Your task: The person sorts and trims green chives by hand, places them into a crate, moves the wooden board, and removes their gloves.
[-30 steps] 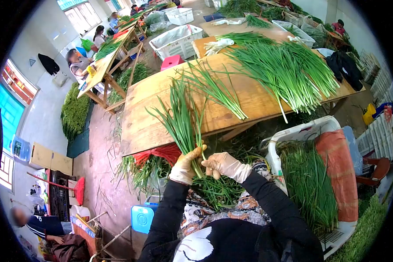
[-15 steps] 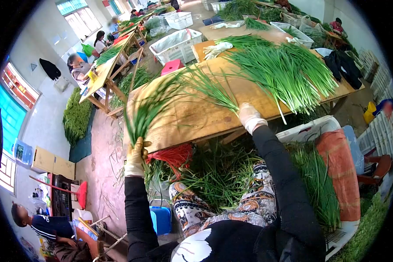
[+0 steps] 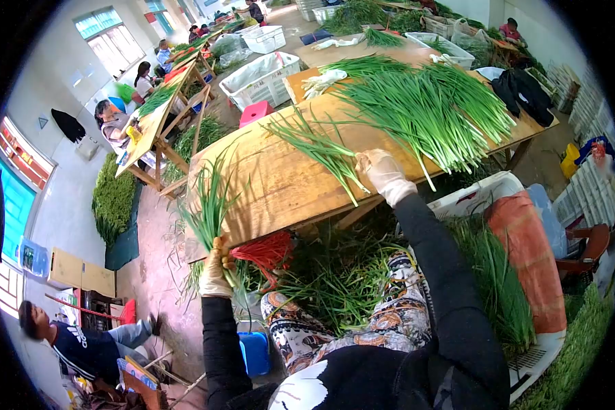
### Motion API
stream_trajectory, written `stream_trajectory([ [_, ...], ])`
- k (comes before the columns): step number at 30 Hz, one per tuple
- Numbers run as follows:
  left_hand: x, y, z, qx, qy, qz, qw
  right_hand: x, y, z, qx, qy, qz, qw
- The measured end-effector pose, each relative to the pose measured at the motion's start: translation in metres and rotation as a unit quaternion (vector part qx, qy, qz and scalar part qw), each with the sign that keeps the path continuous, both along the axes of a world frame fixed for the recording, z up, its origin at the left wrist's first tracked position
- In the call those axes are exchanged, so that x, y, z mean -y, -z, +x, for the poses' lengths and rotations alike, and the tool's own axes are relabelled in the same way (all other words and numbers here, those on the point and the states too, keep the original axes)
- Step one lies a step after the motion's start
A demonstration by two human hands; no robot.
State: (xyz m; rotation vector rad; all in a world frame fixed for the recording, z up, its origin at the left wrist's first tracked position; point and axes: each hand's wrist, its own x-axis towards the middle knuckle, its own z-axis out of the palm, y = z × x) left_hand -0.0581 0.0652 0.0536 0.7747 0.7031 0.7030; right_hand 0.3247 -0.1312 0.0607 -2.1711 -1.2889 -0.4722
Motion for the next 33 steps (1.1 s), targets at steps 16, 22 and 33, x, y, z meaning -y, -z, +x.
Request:
stream_trajectory([
  [16, 0.096, 0.009, 0.096, 0.054, 0.177, -0.071, 0.980, 0.026, -0.004, -0.161, -0.688, -0.384, -0.144, 0.599],
  [22, 0.108, -0.003, 0.101, -0.063, 0.064, -0.003, 0.996, 0.007, 0.023, -0.173, -0.115, -0.259, 0.035, 0.958],
  [33, 0.042, -0.027, 0.067, -0.028, -0.039, 0.127, 0.991, 0.061, 0.022, -0.126, -0.144, -0.117, -0.435, 0.881],
])
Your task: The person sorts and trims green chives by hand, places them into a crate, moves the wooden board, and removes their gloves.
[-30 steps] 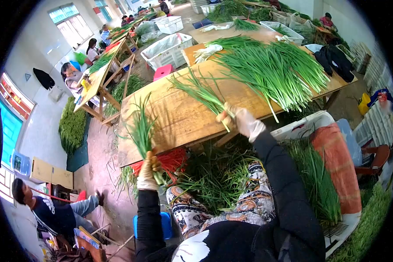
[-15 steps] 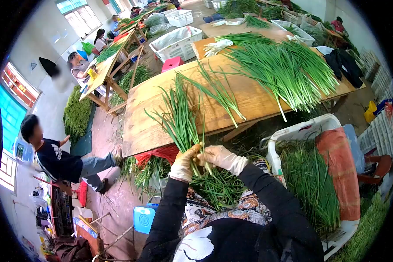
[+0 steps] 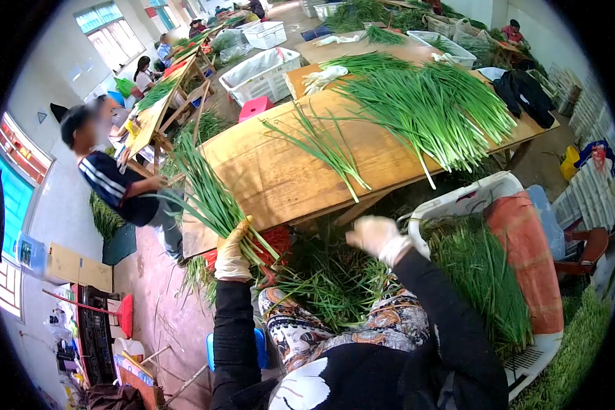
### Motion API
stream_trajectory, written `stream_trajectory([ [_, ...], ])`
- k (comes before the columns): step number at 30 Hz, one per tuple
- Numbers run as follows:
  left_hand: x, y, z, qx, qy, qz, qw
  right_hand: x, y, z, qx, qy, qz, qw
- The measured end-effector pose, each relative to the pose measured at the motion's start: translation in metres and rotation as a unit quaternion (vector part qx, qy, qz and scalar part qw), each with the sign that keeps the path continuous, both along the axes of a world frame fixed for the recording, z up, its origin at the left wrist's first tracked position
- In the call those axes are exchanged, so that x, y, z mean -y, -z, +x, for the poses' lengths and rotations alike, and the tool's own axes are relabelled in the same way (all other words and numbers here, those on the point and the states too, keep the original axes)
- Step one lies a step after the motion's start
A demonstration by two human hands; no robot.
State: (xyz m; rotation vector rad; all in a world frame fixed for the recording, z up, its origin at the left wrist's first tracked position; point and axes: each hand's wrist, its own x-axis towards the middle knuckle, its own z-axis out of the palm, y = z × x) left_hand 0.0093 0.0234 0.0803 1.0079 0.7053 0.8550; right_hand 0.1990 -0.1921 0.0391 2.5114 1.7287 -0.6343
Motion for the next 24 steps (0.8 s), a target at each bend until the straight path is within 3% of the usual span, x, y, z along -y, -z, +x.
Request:
stream_trajectory([
  [2, 0.013, -0.009, -0.004, -0.038, 0.020, -0.051, 0.998, -0.019, -0.028, 0.020, 0.059, 0.143, 0.225, 0.962],
  [3, 0.014, 0.000, -0.001, -0.025, 0.029, -0.081, 0.996, -0.030, -0.033, 0.030, 0.120, 0.175, 0.253, 0.944],
  [5, 0.011, 0.040, 0.003, 0.045, 0.097, -0.133, 0.985, -0.052, -0.047, 0.045, 0.143, 0.211, 0.239, 0.937],
  [7, 0.019, 0.054, 0.008, 0.044, 0.123, -0.255, 0.958, -0.073, -0.031, 0.063, 0.112, 0.227, 0.196, 0.947],
  [10, 0.038, 0.039, 0.001, 0.175, 0.176, -0.339, 0.908, -0.086, -0.007, 0.075, 0.127, 0.181, 0.200, 0.955],
  [11, 0.039, 0.039, 0.002, 0.237, 0.217, -0.349, 0.880, -0.081, -0.012, 0.067, -0.176, 0.179, 0.280, 0.927],
  [12, 0.040, 0.040, 0.001, 0.297, 0.257, -0.358, 0.847, -0.073, -0.020, 0.055, -0.462, 0.160, 0.329, 0.808],
  [14, 0.041, 0.043, 0.005, 0.190, 0.257, -0.278, 0.906, -0.064, -0.022, 0.031, -0.599, 0.131, 0.277, 0.740],
  [16, 0.052, 0.023, 0.018, 0.091, 0.190, -0.244, 0.947, -0.054, -0.021, 0.006, -0.636, 0.127, 0.248, 0.720],
  [17, 0.048, 0.023, 0.020, 0.098, 0.255, -0.263, 0.925, -0.052, -0.018, 0.000, -0.633, 0.117, 0.226, 0.731],
  [20, 0.058, 0.025, 0.031, 0.025, 0.201, -0.179, 0.963, -0.048, -0.018, -0.020, -0.620, 0.102, 0.185, 0.755],
  [24, 0.064, 0.034, 0.034, -0.001, 0.201, -0.165, 0.966, -0.053, -0.017, -0.032, -0.561, 0.075, 0.135, 0.814],
])
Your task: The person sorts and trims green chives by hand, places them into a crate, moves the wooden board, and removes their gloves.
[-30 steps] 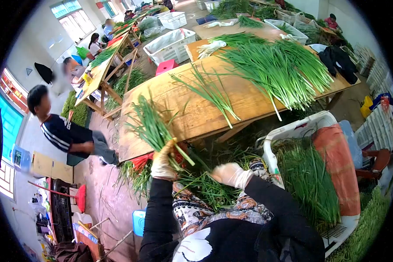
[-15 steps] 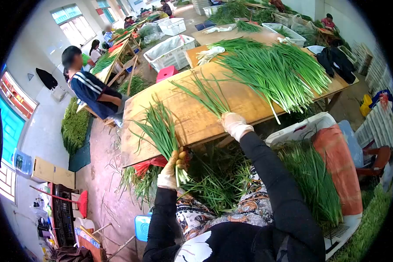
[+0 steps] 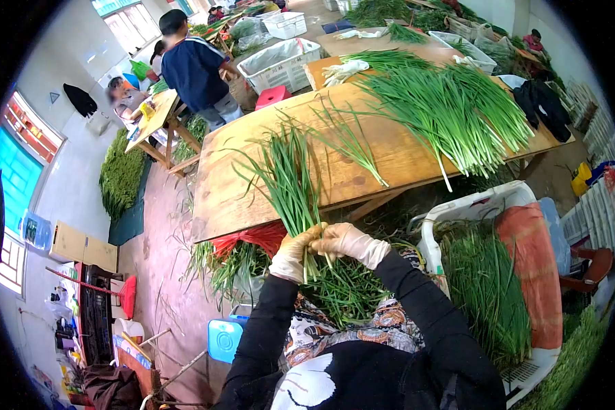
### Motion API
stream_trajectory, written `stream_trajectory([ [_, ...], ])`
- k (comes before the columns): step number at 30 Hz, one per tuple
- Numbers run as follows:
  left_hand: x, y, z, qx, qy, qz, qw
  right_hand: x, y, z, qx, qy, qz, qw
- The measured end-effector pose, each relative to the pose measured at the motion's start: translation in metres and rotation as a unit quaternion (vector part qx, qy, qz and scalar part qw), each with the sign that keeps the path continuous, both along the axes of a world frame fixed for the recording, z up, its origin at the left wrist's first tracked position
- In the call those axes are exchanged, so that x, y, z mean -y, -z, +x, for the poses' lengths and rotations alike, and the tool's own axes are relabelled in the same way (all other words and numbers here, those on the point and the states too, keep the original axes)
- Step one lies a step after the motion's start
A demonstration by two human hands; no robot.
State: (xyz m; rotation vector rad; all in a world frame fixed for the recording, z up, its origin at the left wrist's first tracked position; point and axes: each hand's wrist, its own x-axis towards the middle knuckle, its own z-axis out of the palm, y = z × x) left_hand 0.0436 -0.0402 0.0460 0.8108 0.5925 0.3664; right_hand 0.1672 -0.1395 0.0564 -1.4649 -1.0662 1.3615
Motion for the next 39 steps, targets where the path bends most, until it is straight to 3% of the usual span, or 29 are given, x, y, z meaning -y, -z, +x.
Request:
stream_trajectory([
  [3, 0.005, 0.001, 0.001, -0.047, -0.043, 0.002, 0.998, -0.002, 0.005, -0.013, -0.094, 0.114, 0.030, 0.989],
  [4, 0.005, -0.003, 0.002, -0.047, -0.041, 0.003, 0.998, -0.001, 0.013, -0.017, -0.054, 0.140, 0.106, 0.983],
  [6, 0.009, -0.021, 0.003, -0.045, -0.153, 0.028, 0.987, 0.003, 0.028, -0.016, 0.285, 0.217, 0.255, 0.898],
  [7, 0.003, -0.013, 0.001, -0.073, -0.144, 0.046, 0.986, 0.011, 0.032, -0.015, 0.278, 0.210, 0.253, 0.903],
  [8, -0.003, -0.013, 0.001, -0.077, -0.146, 0.044, 0.985, 0.022, 0.024, -0.022, 0.141, 0.184, 0.192, 0.954],
  [10, -0.013, -0.007, -0.003, -0.048, -0.161, 0.071, 0.983, 0.042, 0.029, -0.013, 0.152, -0.005, 0.112, 0.982],
  [11, -0.021, -0.004, -0.006, -0.025, -0.164, 0.091, 0.982, 0.051, 0.038, -0.002, 0.205, -0.164, -0.022, 0.965],
  [12, -0.028, -0.006, -0.011, -0.032, -0.140, 0.079, 0.986, 0.052, 0.024, 0.000, 0.246, -0.316, -0.156, 0.903],
  [13, -0.035, 0.000, -0.014, -0.003, -0.126, 0.078, 0.989, 0.059, 0.002, 0.009, 0.345, -0.343, -0.221, 0.845],
  [15, -0.041, 0.006, -0.017, 0.017, -0.102, 0.080, 0.991, 0.054, 0.011, 0.040, 0.495, -0.106, -0.030, 0.862],
  [16, -0.036, 0.001, -0.019, -0.007, -0.088, 0.057, 0.994, 0.037, -0.014, 0.063, 0.448, 0.194, -0.004, 0.873],
  [17, -0.031, -0.006, -0.018, -0.024, -0.099, 0.046, 0.994, 0.028, -0.004, 0.082, 0.543, 0.277, 0.085, 0.788],
  [18, -0.028, -0.009, -0.017, -0.041, -0.111, 0.035, 0.992, 0.026, -0.006, 0.085, 0.541, 0.285, 0.063, 0.789],
  [19, -0.033, -0.002, -0.017, 0.002, -0.094, 0.000, 0.996, 0.012, -0.009, 0.109, 0.579, 0.323, 0.014, 0.749],
  [20, -0.036, 0.007, -0.019, 0.044, -0.078, -0.038, 0.995, 0.008, -0.028, 0.113, 0.554, 0.253, -0.086, 0.789],
  [21, -0.033, -0.003, -0.019, 0.005, -0.075, -0.026, 0.997, 0.002, -0.009, 0.123, 0.568, 0.247, -0.071, 0.782],
  [22, -0.039, -0.001, -0.023, 0.147, -0.031, -0.063, 0.987, -0.001, 0.008, 0.137, 0.584, 0.245, -0.055, 0.772],
  [23, -0.041, -0.002, -0.025, 0.144, -0.038, -0.079, 0.986, 0.002, 0.005, 0.144, 0.584, 0.246, -0.054, 0.772],
  [25, -0.041, -0.004, -0.034, 0.178, -0.073, -0.054, 0.980, 0.006, 0.000, 0.155, 0.269, 0.249, 0.075, 0.927],
  [26, -0.040, -0.009, -0.034, 0.174, -0.067, -0.052, 0.981, 0.013, -0.020, 0.143, 0.233, 0.279, 0.076, 0.928],
  [29, -0.040, -0.008, -0.029, 0.074, -0.042, -0.032, 0.996, 0.014, 0.000, 0.135, 0.192, 0.291, 0.098, 0.932],
  [30, -0.041, -0.007, -0.027, 0.098, -0.033, -0.056, 0.993, 0.015, -0.002, 0.127, 0.189, 0.282, 0.113, 0.934],
  [31, -0.035, -0.012, -0.016, 0.074, -0.045, -0.027, 0.996, 0.017, -0.008, 0.090, 0.107, 0.263, 0.149, 0.947],
  [32, -0.024, -0.014, -0.009, 0.047, -0.058, -0.003, 0.997, 0.022, -0.020, 0.068, 0.271, 0.224, 0.186, 0.918],
  [33, -0.025, -0.019, -0.009, 0.087, -0.038, -0.024, 0.995, 0.020, -0.019, 0.065, 0.206, 0.222, 0.171, 0.938],
  [34, -0.014, -0.022, 0.000, 0.029, -0.036, -0.008, 0.999, 0.022, -0.009, 0.039, 0.509, 0.186, 0.282, 0.792],
  [36, -0.008, -0.026, 0.006, 0.045, -0.032, -0.013, 0.998, 0.018, -0.003, 0.022, 0.510, 0.200, 0.288, 0.785],
  [38, -0.005, -0.008, 0.013, -0.008, -0.039, 0.042, 0.998, 0.017, -0.004, -0.011, 0.654, 0.142, 0.221, 0.710],
  [39, -0.006, -0.006, 0.013, 0.000, -0.021, 0.033, 0.999, 0.016, -0.001, -0.010, 0.623, 0.157, 0.264, 0.719],
])
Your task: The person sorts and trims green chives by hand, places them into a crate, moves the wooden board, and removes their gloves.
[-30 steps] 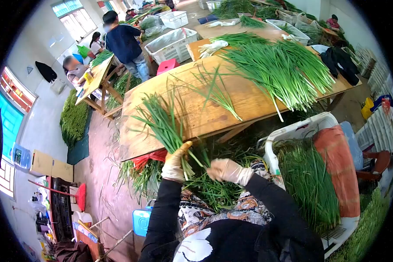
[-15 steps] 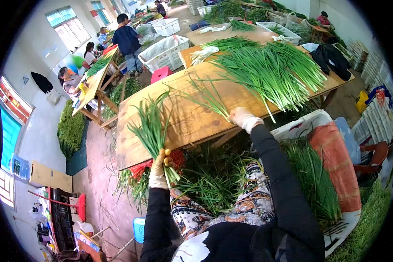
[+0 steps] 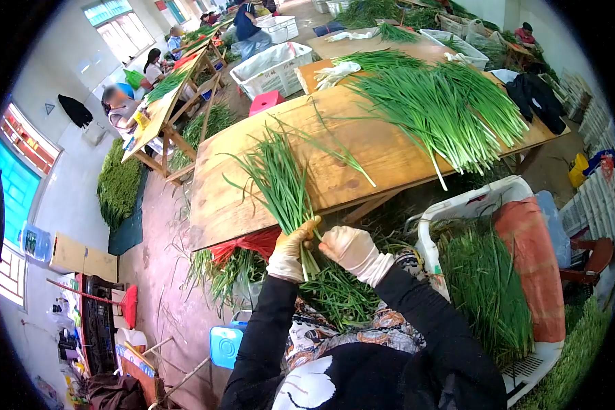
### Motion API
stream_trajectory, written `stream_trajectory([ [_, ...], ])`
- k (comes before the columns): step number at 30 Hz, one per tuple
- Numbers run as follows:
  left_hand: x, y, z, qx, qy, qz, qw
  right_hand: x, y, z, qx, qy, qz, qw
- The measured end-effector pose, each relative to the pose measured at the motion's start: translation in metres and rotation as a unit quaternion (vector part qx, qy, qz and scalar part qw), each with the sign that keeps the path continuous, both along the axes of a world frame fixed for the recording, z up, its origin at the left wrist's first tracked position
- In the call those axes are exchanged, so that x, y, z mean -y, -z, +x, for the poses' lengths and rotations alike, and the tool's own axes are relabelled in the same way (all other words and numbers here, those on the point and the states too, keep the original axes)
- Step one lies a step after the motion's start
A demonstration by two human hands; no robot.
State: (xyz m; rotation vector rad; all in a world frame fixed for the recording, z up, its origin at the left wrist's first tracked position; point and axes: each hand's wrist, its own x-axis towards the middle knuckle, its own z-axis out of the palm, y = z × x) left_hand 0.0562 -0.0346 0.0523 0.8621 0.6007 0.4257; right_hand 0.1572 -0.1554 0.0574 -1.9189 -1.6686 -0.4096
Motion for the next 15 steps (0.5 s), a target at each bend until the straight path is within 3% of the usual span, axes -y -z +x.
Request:
stream_trajectory([
  [3, 0.002, -0.005, -0.008, -0.004, 0.001, -0.021, 1.000, 0.001, 0.001, -0.006, -0.040, -0.040, -0.045, 0.997],
  [4, 0.002, -0.007, -0.011, -0.012, -0.013, -0.032, 0.999, 0.001, 0.000, -0.004, -0.329, -0.103, -0.033, 0.938],
  [5, 0.002, -0.010, -0.014, 0.002, 0.013, -0.022, 1.000, 0.001, -0.003, -0.001, -0.589, -0.155, -0.019, 0.793],
  [7, 0.009, -0.021, -0.013, -0.005, 0.013, -0.033, 0.999, -0.008, -0.006, 0.009, -0.617, -0.107, -0.089, 0.775],
  [9, 0.004, 0.002, -0.009, 0.032, 0.013, -0.059, 0.998, -0.029, 0.013, 0.006, -0.560, -0.113, -0.010, 0.821],
  [11, 0.002, 0.011, -0.008, 0.068, 0.010, -0.086, 0.994, -0.031, 0.018, 0.006, -0.550, -0.110, 0.000, 0.828],
  [13, 0.005, 0.002, -0.008, 0.034, -0.076, -0.074, 0.994, -0.031, 0.015, 0.001, -0.484, -0.083, 0.033, 0.870],
  [14, 0.008, -0.007, -0.008, 0.029, -0.098, -0.062, 0.993, -0.029, 0.011, 0.000, -0.339, -0.082, 0.099, 0.932],
  [15, 0.006, -0.030, -0.012, 0.009, -0.128, -0.013, 0.992, -0.015, 0.008, -0.006, -0.332, -0.053, 0.040, 0.941],
])
